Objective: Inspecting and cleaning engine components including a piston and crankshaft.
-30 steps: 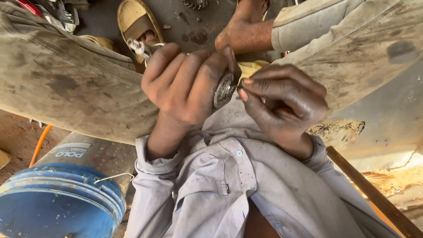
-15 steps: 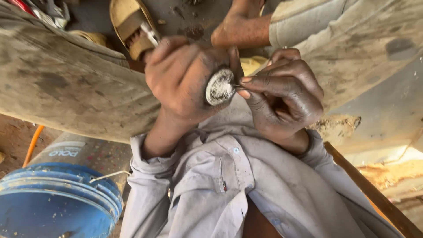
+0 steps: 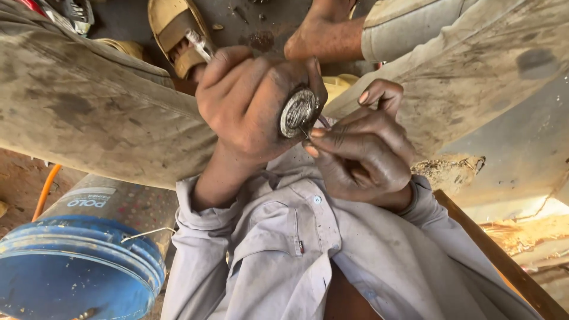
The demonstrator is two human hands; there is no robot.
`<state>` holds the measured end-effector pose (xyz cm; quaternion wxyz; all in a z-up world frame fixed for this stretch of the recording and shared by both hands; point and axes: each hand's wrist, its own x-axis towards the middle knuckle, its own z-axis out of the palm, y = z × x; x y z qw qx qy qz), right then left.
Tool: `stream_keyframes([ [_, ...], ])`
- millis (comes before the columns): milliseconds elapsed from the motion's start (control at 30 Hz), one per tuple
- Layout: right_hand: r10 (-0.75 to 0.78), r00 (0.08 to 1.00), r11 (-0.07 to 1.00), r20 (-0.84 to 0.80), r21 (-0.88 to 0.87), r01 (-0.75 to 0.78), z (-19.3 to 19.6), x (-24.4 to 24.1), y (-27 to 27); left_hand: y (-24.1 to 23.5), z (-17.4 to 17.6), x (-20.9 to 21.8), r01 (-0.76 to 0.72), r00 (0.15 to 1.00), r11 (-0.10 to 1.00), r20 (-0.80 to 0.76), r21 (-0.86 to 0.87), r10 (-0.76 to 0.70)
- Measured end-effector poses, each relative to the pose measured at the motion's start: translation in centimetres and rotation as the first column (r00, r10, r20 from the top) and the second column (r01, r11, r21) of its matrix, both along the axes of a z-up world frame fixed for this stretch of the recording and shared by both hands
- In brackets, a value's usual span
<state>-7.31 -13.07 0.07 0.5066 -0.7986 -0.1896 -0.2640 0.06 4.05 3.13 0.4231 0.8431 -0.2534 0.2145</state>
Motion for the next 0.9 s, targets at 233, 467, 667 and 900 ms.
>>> stream_keyframes([
  [233, -0.031, 0.998, 0.996, -0.061, 0.076, 0.035, 0.2, 0.0, 0.4, 0.2, -0.9, -0.2, -0.062, 0.99, 0.995, 0.134, 0.079, 0.051],
  [467, -0.034, 0.995, 0.981, -0.091, 0.185, 0.051, 0.0, -0.3, 0.9, 0.4, -0.5, -0.3, -0.115, 0.966, 0.977, 0.25, 0.179, 0.068],
  [667, -0.015, 0.989, 0.961, -0.15, 0.27, 0.055, -0.2, -0.6, 1.0, 0.5, -0.1, -0.3, -0.151, 0.951, 0.96, 0.299, 0.237, 0.075],
  [900, 0.009, 0.993, 0.94, -0.12, 0.341, 0.033, -0.3, -0.7, 2.0, 0.0, -0.6, -0.6, -0.217, 0.935, 0.953, 0.325, 0.21, 0.141],
])
